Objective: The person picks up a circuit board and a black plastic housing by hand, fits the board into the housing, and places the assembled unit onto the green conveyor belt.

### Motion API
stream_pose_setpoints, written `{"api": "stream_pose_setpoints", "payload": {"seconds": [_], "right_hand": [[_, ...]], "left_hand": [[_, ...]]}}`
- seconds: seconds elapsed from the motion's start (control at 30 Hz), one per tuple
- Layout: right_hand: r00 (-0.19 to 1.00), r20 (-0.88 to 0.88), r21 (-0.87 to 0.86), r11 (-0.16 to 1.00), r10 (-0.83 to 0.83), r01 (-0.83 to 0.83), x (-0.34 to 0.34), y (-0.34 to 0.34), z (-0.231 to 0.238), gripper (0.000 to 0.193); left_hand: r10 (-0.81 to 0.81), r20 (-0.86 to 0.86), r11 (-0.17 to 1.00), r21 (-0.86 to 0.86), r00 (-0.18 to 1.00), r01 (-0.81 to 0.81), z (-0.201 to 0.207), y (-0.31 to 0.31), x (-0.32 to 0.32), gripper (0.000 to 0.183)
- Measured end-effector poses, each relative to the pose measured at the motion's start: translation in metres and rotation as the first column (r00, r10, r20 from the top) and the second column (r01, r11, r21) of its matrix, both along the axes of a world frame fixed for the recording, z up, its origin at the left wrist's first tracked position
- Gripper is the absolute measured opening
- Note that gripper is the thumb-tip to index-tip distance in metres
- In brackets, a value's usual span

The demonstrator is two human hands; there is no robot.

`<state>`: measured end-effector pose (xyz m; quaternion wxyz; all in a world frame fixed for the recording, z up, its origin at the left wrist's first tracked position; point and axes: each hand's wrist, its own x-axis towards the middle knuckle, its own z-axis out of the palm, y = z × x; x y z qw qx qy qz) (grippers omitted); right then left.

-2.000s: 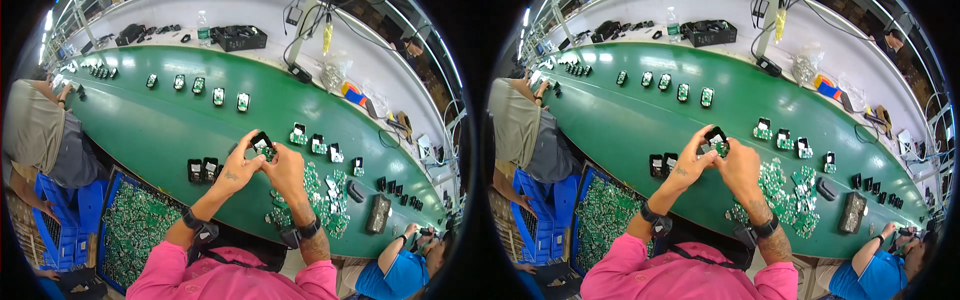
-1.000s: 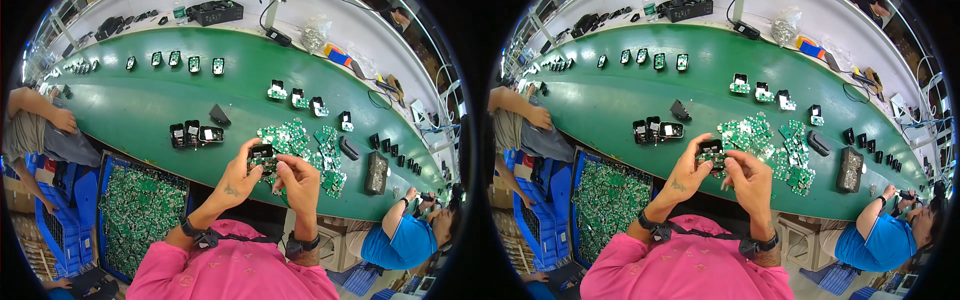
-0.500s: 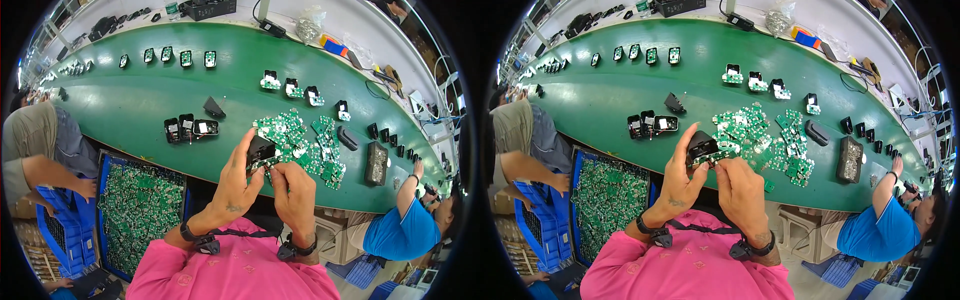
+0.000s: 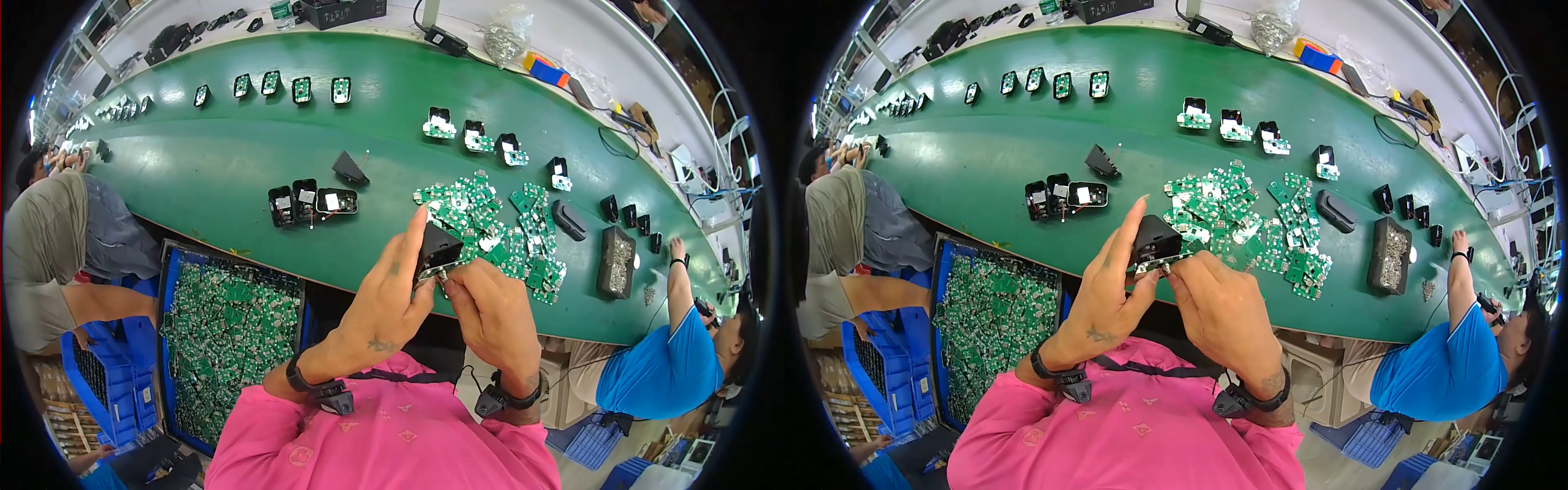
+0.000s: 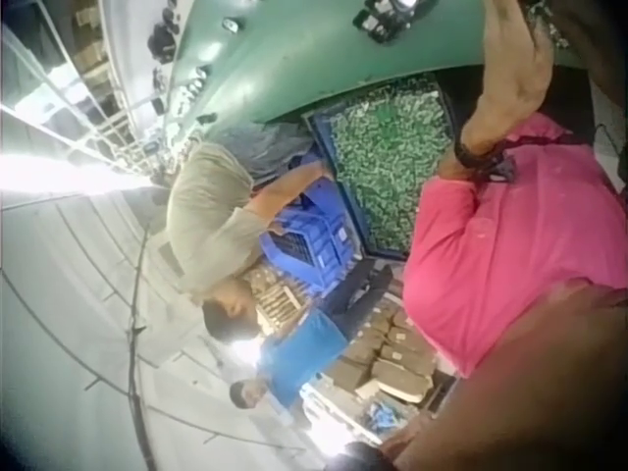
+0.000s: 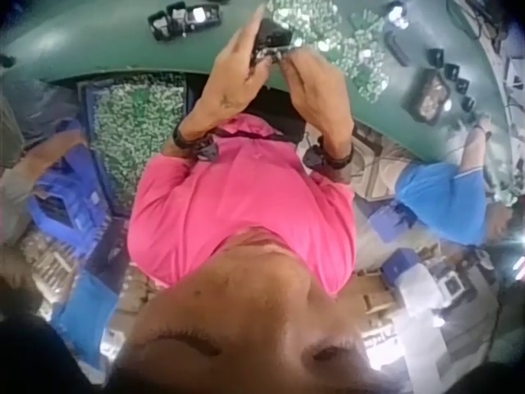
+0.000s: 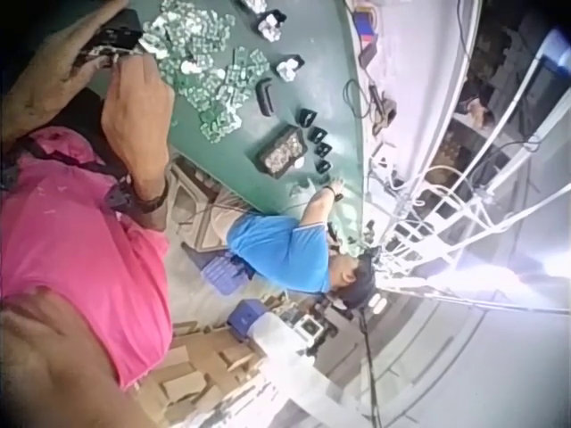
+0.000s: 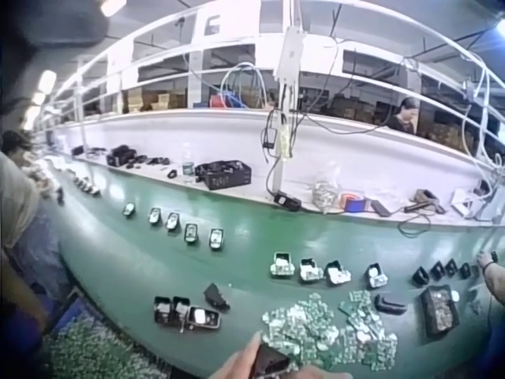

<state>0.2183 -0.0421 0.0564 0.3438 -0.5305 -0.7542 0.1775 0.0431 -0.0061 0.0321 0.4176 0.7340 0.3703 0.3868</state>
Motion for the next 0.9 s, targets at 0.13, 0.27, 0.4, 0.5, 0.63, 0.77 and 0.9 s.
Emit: {"api": "stream_pose_setpoints", "payload": {"seconds": [0.13,0.27,0.4,0.5,0.63,0.77,0.9], "right_hand": [[1.000,-0.012,-0.019,1.000,0.010,-0.010,0.003,0.000,0.000,0.005],[0.997,-0.072,-0.045,0.999,-0.030,0.026,0.002,-0.005,0.002,0.005],[0.987,-0.123,0.007,0.994,-0.104,0.105,-0.010,-0.017,-0.003,0.004],[0.988,-0.081,0.106,0.985,-0.130,0.138,-0.016,-0.029,-0.009,0.003],[0.973,-0.130,0.062,0.978,-0.189,0.198,-0.024,-0.048,-0.022,0.008],[0.797,-0.481,-0.236,0.929,-0.365,0.283,-0.038,-0.077,-0.041,0.017],[0.790,-0.476,-0.242,0.921,-0.387,0.305,-0.036,-0.111,-0.063,0.021]], "left_hand": [[-0.013,-0.001,1.000,0.004,1.000,0.013,0.002,-0.002,0.002,0.076],[0.010,-0.078,0.988,0.151,0.997,0.002,0.005,-0.007,0.005,0.077],[0.073,-0.108,0.985,0.167,0.992,-0.054,0.004,-0.022,0.012,0.074],[0.112,-0.144,0.979,0.187,0.983,-0.084,0.002,-0.036,0.012,0.071],[0.025,-0.026,0.990,0.140,0.999,-0.021,-0.016,-0.041,-0.003,0.068],[-0.042,0.356,0.944,-0.293,0.933,0.154,-0.029,-0.073,-0.022,0.061],[-0.182,0.310,0.983,0.024,0.933,0.183,-0.044,-0.094,-0.026,0.056]]}}
